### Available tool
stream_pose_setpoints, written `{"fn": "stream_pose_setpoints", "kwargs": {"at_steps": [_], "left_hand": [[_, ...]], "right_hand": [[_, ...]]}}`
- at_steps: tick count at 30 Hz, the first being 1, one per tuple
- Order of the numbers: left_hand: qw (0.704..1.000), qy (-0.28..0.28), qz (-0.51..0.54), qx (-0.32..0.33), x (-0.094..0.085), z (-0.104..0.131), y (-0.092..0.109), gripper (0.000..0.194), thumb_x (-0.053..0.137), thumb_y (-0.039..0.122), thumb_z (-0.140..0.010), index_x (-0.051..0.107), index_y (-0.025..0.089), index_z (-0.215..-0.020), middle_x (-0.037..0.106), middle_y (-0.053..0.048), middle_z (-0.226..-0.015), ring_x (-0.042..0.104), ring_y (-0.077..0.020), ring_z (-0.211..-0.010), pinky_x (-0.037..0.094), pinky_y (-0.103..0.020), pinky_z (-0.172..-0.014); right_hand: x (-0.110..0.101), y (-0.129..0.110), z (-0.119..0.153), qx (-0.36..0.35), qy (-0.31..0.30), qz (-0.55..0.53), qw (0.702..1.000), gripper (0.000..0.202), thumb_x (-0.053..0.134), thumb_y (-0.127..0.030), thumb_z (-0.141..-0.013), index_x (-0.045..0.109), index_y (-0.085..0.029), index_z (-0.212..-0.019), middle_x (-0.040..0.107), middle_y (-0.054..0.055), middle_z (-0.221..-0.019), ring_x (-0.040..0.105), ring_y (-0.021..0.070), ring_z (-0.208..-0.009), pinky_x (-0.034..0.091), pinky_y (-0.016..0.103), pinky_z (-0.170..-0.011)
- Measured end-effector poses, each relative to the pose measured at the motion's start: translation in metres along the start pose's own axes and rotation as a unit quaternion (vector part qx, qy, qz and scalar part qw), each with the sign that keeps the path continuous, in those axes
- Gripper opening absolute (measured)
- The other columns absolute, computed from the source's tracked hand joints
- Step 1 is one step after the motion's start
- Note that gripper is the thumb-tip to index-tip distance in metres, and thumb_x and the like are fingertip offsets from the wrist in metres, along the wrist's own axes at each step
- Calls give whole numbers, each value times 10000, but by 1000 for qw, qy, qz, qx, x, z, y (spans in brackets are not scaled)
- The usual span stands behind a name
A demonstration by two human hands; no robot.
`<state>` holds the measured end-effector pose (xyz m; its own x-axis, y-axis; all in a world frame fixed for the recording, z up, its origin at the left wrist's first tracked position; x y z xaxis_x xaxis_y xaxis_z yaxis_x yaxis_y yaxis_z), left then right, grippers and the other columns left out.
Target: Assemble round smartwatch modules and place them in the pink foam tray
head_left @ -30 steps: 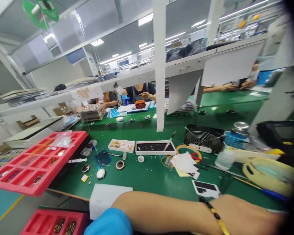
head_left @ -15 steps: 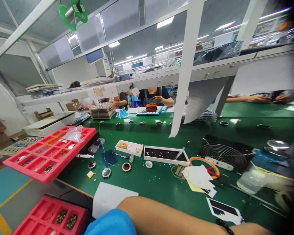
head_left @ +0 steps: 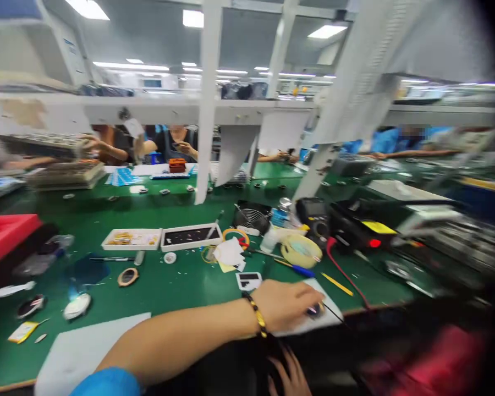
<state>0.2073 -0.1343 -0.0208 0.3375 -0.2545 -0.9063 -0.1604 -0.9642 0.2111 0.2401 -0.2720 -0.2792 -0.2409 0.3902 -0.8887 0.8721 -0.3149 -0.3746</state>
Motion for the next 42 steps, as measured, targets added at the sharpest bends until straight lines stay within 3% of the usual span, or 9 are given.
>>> {"fn": "stream_pose_setpoints", "kwargs": {"at_steps": [6,11,15,19,22,27,31,36,42], "left_hand": [[998,21,38,-40,-5,0,-4,418,558,228,-927,447,220,-1330,585,-21,-1362,663,-203,-1079,586,-340,-832],[998,35,38,-45,-7,2,-3,431,597,196,-902,468,234,-1311,603,-4,-1339,675,-202,-1059,592,-341,-835],[997,56,32,-35,-10,3,-1,442,610,179,-881,479,234,-1300,617,-6,-1317,685,-204,-1030,599,-338,-793],[991,124,46,7,-21,6,5,453,601,138,-872,487,241,-1298,636,1,-1284,684,-170,-1039,590,-274,-790],[981,172,55,65,-30,11,14,420,577,164,-916,487,220,-1322,642,-28,-1280,674,-159,-1074,575,-249,-870],[971,203,43,118,-35,17,22,379,518,147,-954,514,190,-1331,661,-60,-1256,671,-146,-1098,546,-226,-949],[969,220,9,112,-36,18,20,366,505,150,-952,535,192,-1315,668,-60,-1260,696,-155,-1059,564,-231,-914],[969,220,-48,98,-38,16,15,361,521,211,-958,537,209,-1318,679,-53,-1251,723,-167,-968,585,-232,-771],[958,261,-84,89,-59,11,18,348,550,268,-969,539,222,-1314,685,-33,-1241,699,-178,-1062,558,-259,-901]], "right_hand": [[-1,-17,17,131,-131,-11,983,461,399,-367,-911,625,-350,-1313,145,-83,-1592,195,196,-1555,313,476,-1315],[-17,-18,13,175,-134,-104,970,431,447,-393,-923,633,-300,-1300,294,-19,-1543,292,163,-1522,321,422,-1323],[-89,-14,5,174,-16,-189,966,491,412,-485,-970,612,-187,-1305,606,58,-1163,624,3,-1028,554,114,-988],[-197,-19,-22,166,155,-137,964,609,512,-506,-935,515,-138,-1421,597,14,-805,521,-43,-673,468,37,-684],[-235,-28,-50,165,125,-80,975,554,528,-532,-925,581,-207,-1370,603,-2,-769,483,-40,-616,404,62,-617],[-269,-34,-61,93,135,-4,986,398,425,-483,-983,749,-252,-1011,662,-22,-1016,618,-14,-912,450,76,-825],[-326,9,-29,193,192,14,962,535,388,-593,-967,743,-201,-1047,658,22,-1056,617,14,-956,438,95,-860],[-406,98,59,489,201,94,843,719,297,-718,-934,706,-138,-1054,646,69,-939,503,16,-707,269,112,-650],[-405,125,120,546,128,98,822,724,406,-749,-869,638,-75,-744,581,74,-723,278,3,-536,165,130,-622]]}}
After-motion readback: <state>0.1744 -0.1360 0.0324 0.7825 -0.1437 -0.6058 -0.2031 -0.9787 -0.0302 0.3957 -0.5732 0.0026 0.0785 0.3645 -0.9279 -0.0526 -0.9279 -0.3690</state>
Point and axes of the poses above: each hand's wrist, its own z-axis away from the middle knuckle, its own x-axis out of the palm, y = z × x, the point moved 7 cm from there along -z, towards the middle knuckle
